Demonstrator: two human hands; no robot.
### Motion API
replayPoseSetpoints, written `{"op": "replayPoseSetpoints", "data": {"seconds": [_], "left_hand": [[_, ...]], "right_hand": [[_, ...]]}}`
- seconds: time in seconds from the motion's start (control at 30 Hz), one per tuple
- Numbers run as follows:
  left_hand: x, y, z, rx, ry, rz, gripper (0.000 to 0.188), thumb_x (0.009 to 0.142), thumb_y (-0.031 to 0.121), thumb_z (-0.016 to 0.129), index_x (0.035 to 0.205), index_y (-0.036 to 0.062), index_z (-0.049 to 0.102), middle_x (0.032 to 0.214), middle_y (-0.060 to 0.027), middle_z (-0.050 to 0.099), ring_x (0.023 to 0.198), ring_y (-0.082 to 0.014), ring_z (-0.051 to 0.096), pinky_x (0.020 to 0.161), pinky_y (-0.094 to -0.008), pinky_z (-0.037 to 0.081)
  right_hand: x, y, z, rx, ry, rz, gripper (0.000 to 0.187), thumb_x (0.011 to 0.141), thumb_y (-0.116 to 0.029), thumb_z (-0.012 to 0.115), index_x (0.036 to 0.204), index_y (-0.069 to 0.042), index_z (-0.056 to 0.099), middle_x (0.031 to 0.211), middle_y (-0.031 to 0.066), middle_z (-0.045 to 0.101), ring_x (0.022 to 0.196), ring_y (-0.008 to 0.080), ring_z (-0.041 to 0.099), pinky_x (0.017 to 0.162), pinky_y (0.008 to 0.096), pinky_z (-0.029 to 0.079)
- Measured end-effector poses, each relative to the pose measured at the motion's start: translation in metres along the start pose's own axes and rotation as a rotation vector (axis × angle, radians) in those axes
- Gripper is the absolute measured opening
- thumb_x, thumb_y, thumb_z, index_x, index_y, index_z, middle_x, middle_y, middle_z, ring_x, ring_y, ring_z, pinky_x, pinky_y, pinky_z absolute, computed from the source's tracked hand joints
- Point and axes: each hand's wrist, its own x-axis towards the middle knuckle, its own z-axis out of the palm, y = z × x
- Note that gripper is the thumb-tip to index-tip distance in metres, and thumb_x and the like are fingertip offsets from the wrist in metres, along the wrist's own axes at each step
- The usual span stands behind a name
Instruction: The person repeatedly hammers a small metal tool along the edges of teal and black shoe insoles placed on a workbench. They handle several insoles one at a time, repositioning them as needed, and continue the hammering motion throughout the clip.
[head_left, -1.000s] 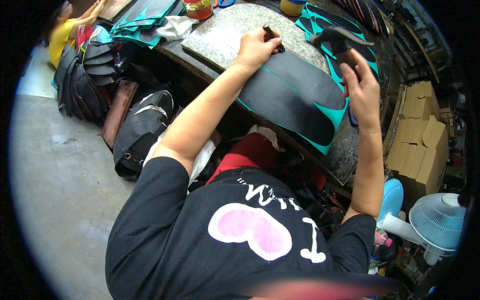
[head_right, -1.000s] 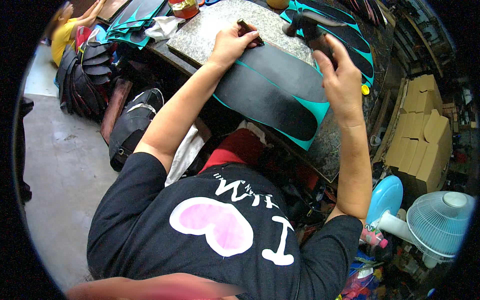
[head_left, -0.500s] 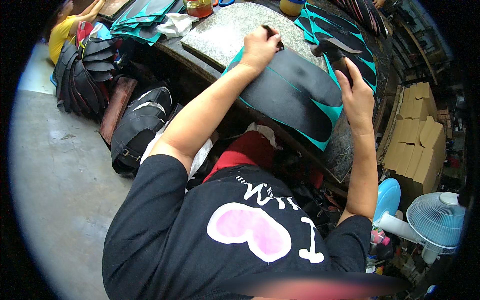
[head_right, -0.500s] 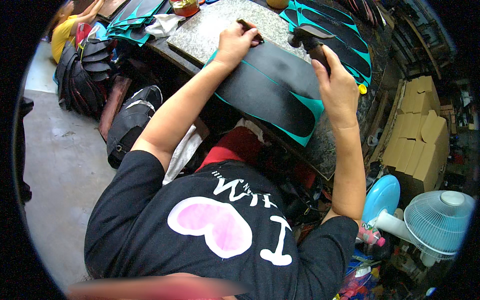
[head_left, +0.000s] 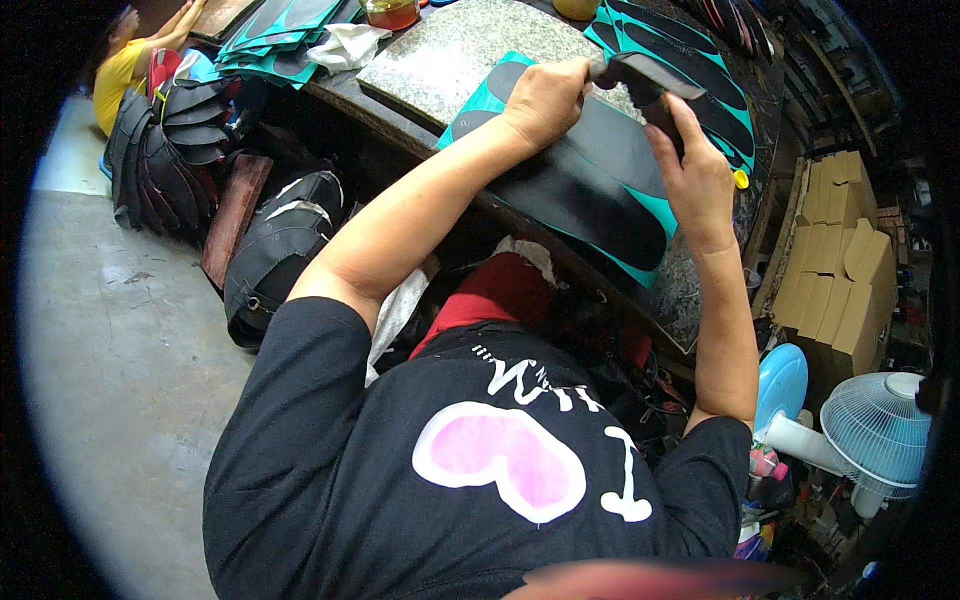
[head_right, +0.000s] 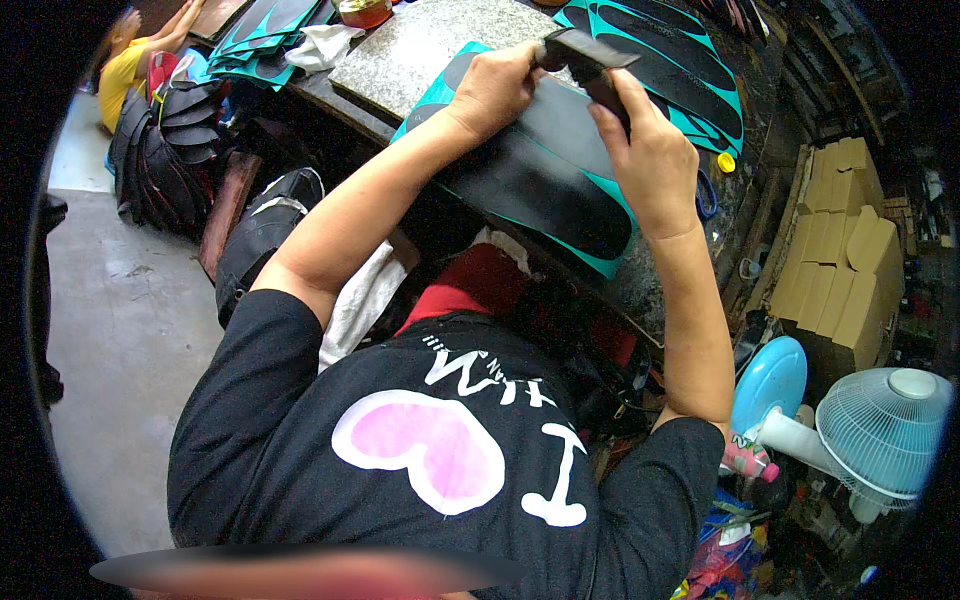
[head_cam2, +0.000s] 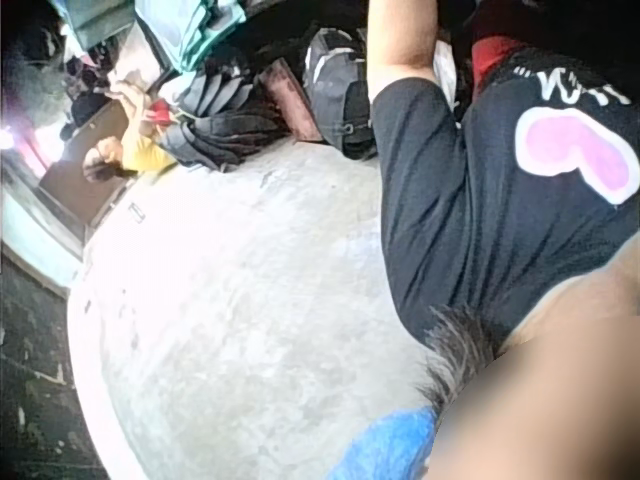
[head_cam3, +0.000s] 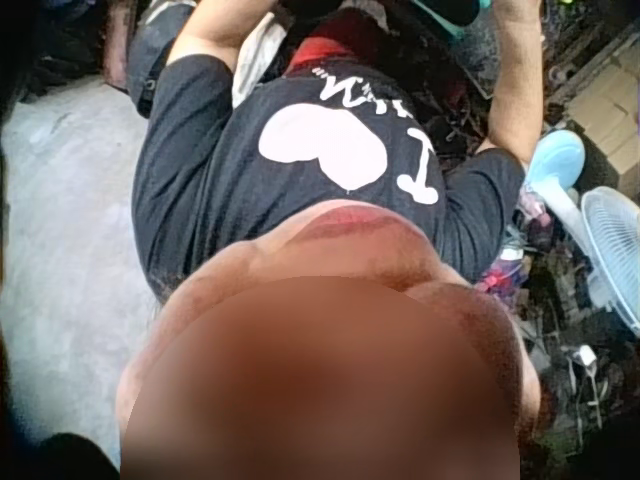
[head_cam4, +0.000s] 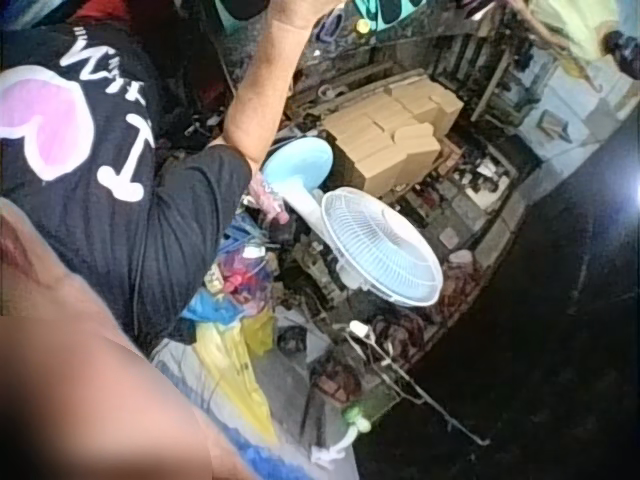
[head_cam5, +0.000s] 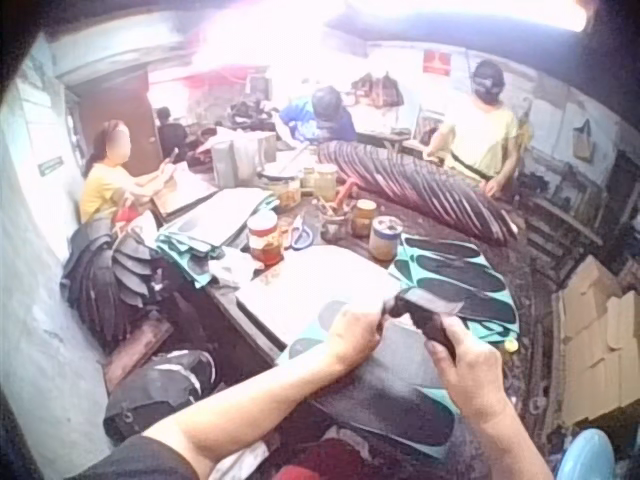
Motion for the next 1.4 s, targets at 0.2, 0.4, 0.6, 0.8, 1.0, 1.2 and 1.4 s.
{"op": "replayPoseSetpoints", "data": {"seconds": [0.2,0.4,0.6,0.8,1.0,1.2,1.4], "left_hand": [[-0.003,-0.013,-0.001,-0.578,0.057,-0.565,0.015,0.088,0.014,0.066,0.097,0.0013,0.065,0.084,-0.0113,0.071,0.073,-0.0182,0.071,0.067,-0.032,0.056],[0.001,-0.008,-0.002,-0.146,-0.017,-0.202,0.018,0.087,0.017,0.068,0.099,0.0037,0.064,0.084,-0.0151,0.07,0.077,-0.0247,0.071,0.07,-0.0347,0.056],[0.0,0.001,0.01,-0.041,0.059,-0.031,0.011,0.086,0.013,0.063,0.091,0.003,0.062,0.08,-0.0213,0.067,0.074,-0.0354,0.068,0.067,-0.0421,0.055],[0.001,-0.009,0.008,-0.584,-0.013,-0.461,0.015,0.087,0.014,0.067,0.095,0.0008,0.067,0.078,-0.0126,0.071,0.067,-0.0156,0.071,0.065,-0.0308,0.057],[0.004,0.005,0.011,-0.133,-0.023,-0.001,0.014,0.084,0.016,0.067,0.09,0.004,0.065,0.083,-0.0201,0.067,0.081,-0.0385,0.066,0.073,-0.0425,0.053],[0.003,0.001,0.021,-0.521,0.104,-0.432,0.012,0.086,0.013,0.066,0.091,0.0025,0.066,0.081,-0.0175,0.069,0.073,-0.0273,0.07,0.068,-0.0354,0.056],[0.004,0.003,0.02,-0.423,-0.007,-0.278,0.014,0.085,0.015,0.068,0.091,0.0028,0.067,0.083,-0.017,0.07,0.076,-0.0263,0.07,0.071,-0.0333,0.056]], "right_hand": [[-0.005,0.025,-0.014,0.045,0.134,-0.018,0.038,0.092,-0.036,0.063,0.125,-0.017,0.061,0.095,0.0158,0.071,0.085,0.0324,0.07,0.07,0.0373,0.055],[0.001,-0.002,-0.036,0.319,0.401,-0.198,0.038,0.089,-0.022,0.07,0.123,-0.008,0.062,0.099,0.0134,0.072,0.086,0.0238,0.072,0.072,0.0331,0.056],[-0.009,0.019,-0.007,0.028,0.081,0.076,0.039,0.092,-0.036,0.062,0.127,-0.019,0.059,0.099,0.0159,0.07,0.086,0.0337,0.069,0.069,0.0397,0.054],[-0.007,0.03,-0.037,0.116,0.208,-0.041,0.041,0.093,-0.035,0.063,0.127,-0.013,0.061,0.097,0.0148,0.072,0.087,0.0264,0.072,0.072,0.0342,0.055],[-0.01,0.009,-0.031,0.105,0.416,-0.267,0.035,0.089,-0.021,0.07,0.121,-0.008,0.062,0.1,0.017,0.071,0.086,0.0285,0.072,0.073,0.0354,0.056],[-0.017,0.034,-0.017,-0.07,0.174,-0.012,0.039,0.092,-0.036,0.063,0.125,-0.015,0.061,0.101,0.0142,0.07,0.085,0.0329,0.069,0.07,0.0393,0.055],[-0.009,0.016,-0.058,0.158,0.363,-0.208,0.037,0.089,-0.022,0.07,0.122,-0.007,0.064,0.097,0.0126,0.073,0.08,0.0174,0.072,0.063,0.0302,0.056]]}}
